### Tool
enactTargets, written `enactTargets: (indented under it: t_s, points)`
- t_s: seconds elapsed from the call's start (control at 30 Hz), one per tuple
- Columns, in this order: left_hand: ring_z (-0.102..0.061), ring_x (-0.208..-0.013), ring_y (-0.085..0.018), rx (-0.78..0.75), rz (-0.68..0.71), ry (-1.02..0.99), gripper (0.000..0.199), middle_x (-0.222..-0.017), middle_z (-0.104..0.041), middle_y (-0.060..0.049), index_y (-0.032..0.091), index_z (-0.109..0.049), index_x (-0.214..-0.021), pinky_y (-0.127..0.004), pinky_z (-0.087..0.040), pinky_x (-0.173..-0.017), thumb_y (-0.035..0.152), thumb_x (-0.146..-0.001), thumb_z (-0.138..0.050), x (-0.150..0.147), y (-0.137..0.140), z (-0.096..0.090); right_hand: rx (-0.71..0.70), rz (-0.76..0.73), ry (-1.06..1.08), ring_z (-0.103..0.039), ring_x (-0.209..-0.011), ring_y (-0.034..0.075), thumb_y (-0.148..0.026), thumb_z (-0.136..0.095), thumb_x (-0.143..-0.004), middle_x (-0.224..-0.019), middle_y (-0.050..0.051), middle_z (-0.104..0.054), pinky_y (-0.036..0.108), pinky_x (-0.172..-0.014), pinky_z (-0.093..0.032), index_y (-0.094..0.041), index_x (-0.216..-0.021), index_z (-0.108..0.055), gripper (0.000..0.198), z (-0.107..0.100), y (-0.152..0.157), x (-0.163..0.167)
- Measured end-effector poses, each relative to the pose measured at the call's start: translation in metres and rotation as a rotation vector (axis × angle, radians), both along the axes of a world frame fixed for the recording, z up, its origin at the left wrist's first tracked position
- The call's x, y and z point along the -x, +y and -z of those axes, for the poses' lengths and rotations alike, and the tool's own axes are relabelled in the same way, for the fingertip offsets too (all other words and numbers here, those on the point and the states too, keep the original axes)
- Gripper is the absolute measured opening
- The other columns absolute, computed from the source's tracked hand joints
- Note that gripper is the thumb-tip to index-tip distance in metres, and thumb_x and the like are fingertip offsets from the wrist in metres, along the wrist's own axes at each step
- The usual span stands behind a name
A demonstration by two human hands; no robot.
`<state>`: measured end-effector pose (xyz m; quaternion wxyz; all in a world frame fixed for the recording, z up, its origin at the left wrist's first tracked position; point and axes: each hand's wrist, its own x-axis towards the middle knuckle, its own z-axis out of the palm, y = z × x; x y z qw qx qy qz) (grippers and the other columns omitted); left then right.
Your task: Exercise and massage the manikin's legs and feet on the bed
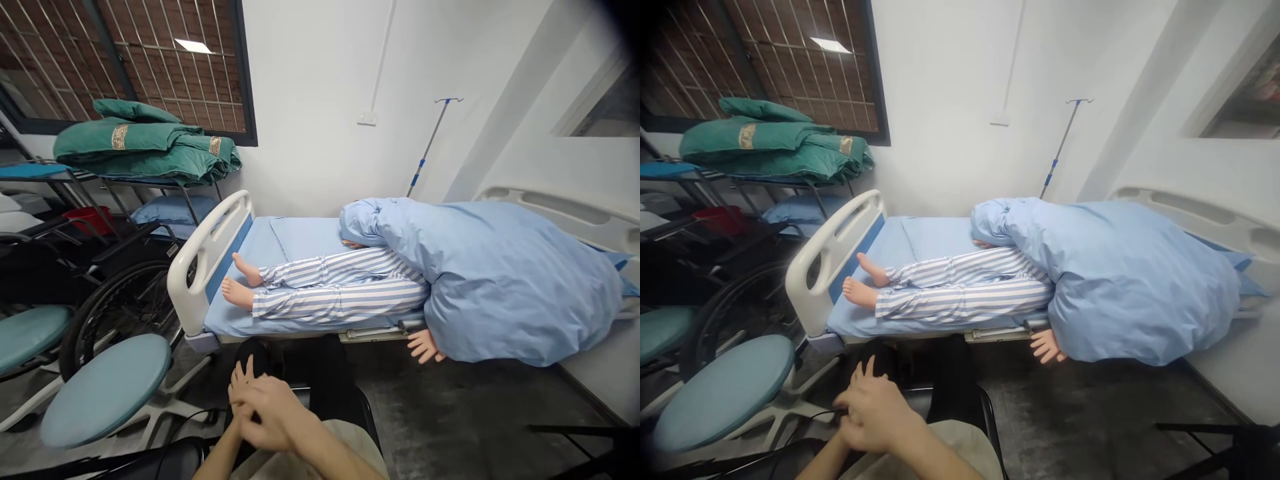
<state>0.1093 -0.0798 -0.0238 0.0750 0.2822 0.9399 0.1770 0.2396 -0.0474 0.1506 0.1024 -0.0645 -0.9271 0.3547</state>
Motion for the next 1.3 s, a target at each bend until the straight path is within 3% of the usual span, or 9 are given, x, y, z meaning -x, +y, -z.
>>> enactTargets:
  t_s: [0.23,0.4,0.53,0.63,0.8,0.93,1.1,1.2,1.3]
  points:
    - [-0.033,-0.113,-0.026,0.096,-0.006,0.216,0.057,-0.127,-0.032,-0.014,0.021,-0.030,-0.127,-0.038,-0.033,-0.085,0.042,-0.074,-0.037,0.002,0.004,0.011,0.521,0.551,-0.196,-0.055,-0.066,0.014,-0.013,-0.043,-0.061,-0.070,0.001,-0.059,0.023,-0.061,-0.041,-0.018,-0.077,-0.056,0.021,0.150,0.035,-0.071]
    - [-0.034,-0.111,-0.026,0.095,0.013,0.254,0.054,-0.124,-0.033,-0.014,0.021,-0.032,-0.126,-0.038,-0.034,-0.083,0.041,-0.075,-0.035,0.001,0.007,0.013,1.012,0.781,-0.099,-0.055,-0.060,0.015,-0.021,-0.041,-0.065,-0.069,0.004,-0.056,0.023,-0.046,-0.040,-0.015,-0.079,-0.050,0.018,0.192,0.062,-0.082]
    - [-0.035,-0.110,-0.027,0.070,0.006,0.227,0.052,-0.122,-0.034,-0.014,0.019,-0.035,-0.123,-0.040,-0.035,-0.083,0.037,-0.074,-0.039,0.004,0.011,0.014,1.135,0.805,-0.081,-0.055,-0.057,0.015,-0.023,-0.047,-0.062,-0.065,0.003,-0.056,0.021,-0.043,-0.038,-0.014,-0.076,-0.049,0.016,0.193,0.070,-0.061]
    - [-0.035,-0.110,-0.026,-0.064,0.030,0.188,0.044,-0.119,-0.037,-0.013,0.016,-0.042,-0.114,-0.040,-0.034,-0.087,0.030,-0.072,-0.041,0.011,0.032,-0.005,1.152,0.743,-0.058,-0.056,-0.061,0.015,-0.024,-0.052,-0.062,-0.064,0.003,-0.057,0.022,-0.047,-0.039,-0.014,-0.076,-0.052,0.018,0.176,0.083,-0.038]
    - [-0.043,-0.104,-0.018,-0.483,0.282,0.138,0.028,-0.104,-0.051,-0.006,0.019,-0.047,-0.101,-0.033,-0.034,-0.091,0.020,-0.075,-0.036,0.033,0.120,-0.090,1.071,0.434,0.101,-0.057,-0.074,0.017,-0.031,-0.057,-0.066,-0.081,0.006,-0.062,0.028,-0.062,-0.043,-0.015,-0.087,-0.056,0.027,0.103,0.156,0.009]
    - [-0.046,-0.101,-0.016,-0.566,0.444,0.153,0.031,-0.103,-0.052,-0.004,0.019,-0.045,-0.101,-0.030,-0.036,-0.090,0.015,-0.072,-0.037,0.071,0.220,-0.143,0.973,0.411,0.170,-0.057,-0.079,0.018,-0.034,-0.056,-0.068,-0.083,0.006,-0.062,0.029,-0.066,-0.044,-0.016,-0.089,-0.056,0.029,0.056,0.230,0.049]
    - [-0.041,-0.108,-0.017,-0.204,0.687,0.161,0.051,-0.116,-0.046,-0.006,0.018,-0.040,-0.113,-0.028,-0.032,-0.092,0.013,-0.062,-0.046,0.145,0.306,-0.130,0.845,0.497,0.159,-0.057,-0.074,0.017,-0.034,-0.056,-0.067,-0.079,0.005,-0.062,0.028,-0.064,-0.044,-0.016,-0.086,-0.058,0.027,0.061,0.282,0.079]
    - [-0.047,-0.102,-0.023,0.213,0.662,0.153,0.054,-0.110,-0.051,-0.012,0.016,-0.040,-0.113,-0.035,-0.036,-0.085,0.021,-0.059,-0.051,0.189,0.314,-0.103,0.851,0.515,0.128,-0.056,-0.074,0.016,-0.032,-0.056,-0.066,-0.079,0.005,-0.062,0.027,-0.063,-0.044,-0.016,-0.086,-0.059,0.026,0.076,0.296,0.089]
    - [-0.053,-0.091,-0.026,0.432,0.588,0.208,0.046,-0.099,-0.057,-0.012,0.019,-0.042,-0.107,-0.039,-0.039,-0.075,0.027,-0.062,-0.050,0.218,0.305,-0.087,0.897,0.486,0.073,-0.056,-0.072,0.015,-0.029,-0.056,-0.064,-0.080,0.003,-0.061,0.026,-0.060,-0.045,-0.017,-0.085,-0.059,0.024,0.082,0.307,0.099]
